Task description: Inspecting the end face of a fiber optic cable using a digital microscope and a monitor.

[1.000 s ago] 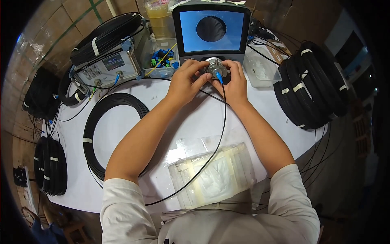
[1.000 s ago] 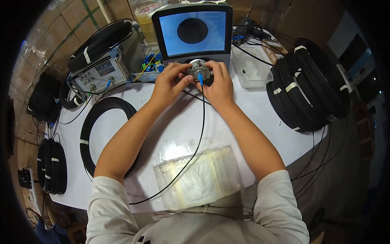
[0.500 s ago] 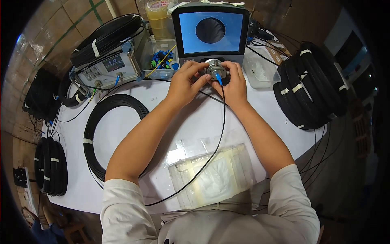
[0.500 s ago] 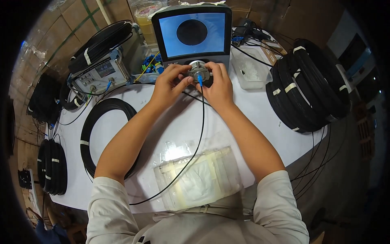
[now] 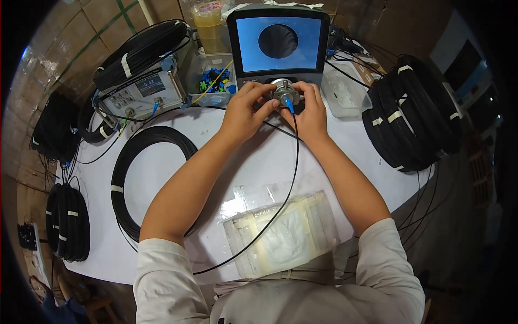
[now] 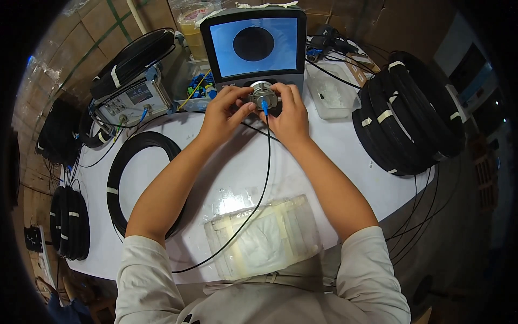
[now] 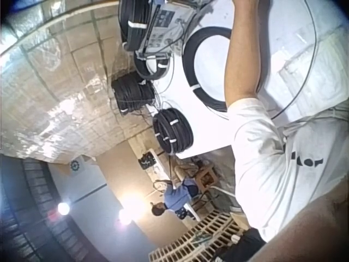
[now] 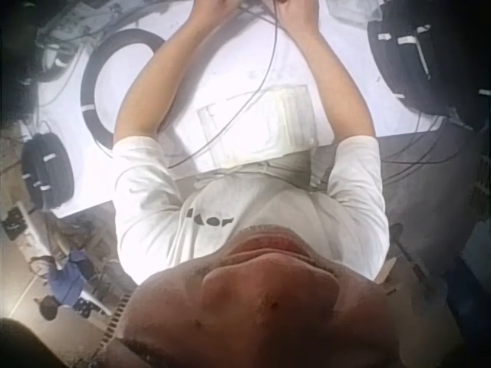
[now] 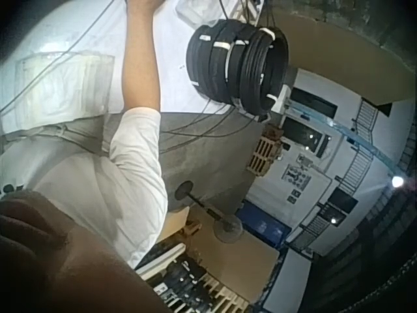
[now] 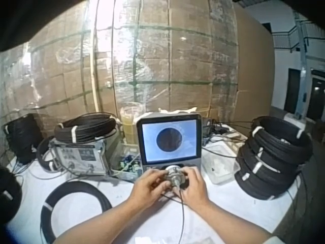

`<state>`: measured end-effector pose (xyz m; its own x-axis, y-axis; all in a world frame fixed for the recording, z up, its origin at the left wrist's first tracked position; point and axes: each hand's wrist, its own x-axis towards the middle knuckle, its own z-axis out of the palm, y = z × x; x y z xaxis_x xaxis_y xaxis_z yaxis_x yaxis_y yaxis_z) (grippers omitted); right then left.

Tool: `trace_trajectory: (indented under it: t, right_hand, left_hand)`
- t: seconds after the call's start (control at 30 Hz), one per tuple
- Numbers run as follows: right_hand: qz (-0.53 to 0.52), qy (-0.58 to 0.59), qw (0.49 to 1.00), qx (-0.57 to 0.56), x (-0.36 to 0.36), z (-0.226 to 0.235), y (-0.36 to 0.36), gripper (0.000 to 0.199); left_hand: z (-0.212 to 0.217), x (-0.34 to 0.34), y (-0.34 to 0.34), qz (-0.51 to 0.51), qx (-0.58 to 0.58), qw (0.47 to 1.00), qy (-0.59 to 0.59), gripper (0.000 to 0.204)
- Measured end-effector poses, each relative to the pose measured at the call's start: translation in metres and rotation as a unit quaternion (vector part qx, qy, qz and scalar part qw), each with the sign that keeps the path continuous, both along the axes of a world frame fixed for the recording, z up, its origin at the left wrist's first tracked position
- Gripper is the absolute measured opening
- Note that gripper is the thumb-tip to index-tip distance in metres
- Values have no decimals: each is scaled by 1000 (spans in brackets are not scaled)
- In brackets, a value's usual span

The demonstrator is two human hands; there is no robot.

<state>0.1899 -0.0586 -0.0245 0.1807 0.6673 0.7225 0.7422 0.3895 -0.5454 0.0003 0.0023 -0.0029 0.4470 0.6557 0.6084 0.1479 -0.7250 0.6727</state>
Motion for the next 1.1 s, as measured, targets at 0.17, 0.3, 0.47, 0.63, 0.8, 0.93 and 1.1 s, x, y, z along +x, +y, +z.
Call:
trace_trajectory:
  t: [0.17,0.3,0.47,0.63,0.8,0.93,1.1]
  right_hand:
    - [-3,4,1000,2,-2,2,0,60]
    - [-2,-3,1000,12,-2,1,0,60]
    - [-4,-4,1000,10,-2,1,0,58]
    - [4,2,1000,6,-2,1,-2,58]
    - [5,0,1000,-3,-1,2,-4,60]
    - [0,-16,1000,-2,-2,1,-5,63]
    - [13,-13,1000,-25,0,1,-11,65]
  left_hand:
    - [-1,0,0,-1,8,1000,-4,37]
    - [0,0,0,2,5,1000,-1,37]
    - [3,-1,-3,2,-8,1000,-1,37]
    - [2,-1,-1,2,19,1000,2,37]
    - [2,-1,-5,5,9,1000,7,38]
    - [0,-3,-5,5,15,1000,15,40]
    - [0,-3,-5,17,38,998,40,41]
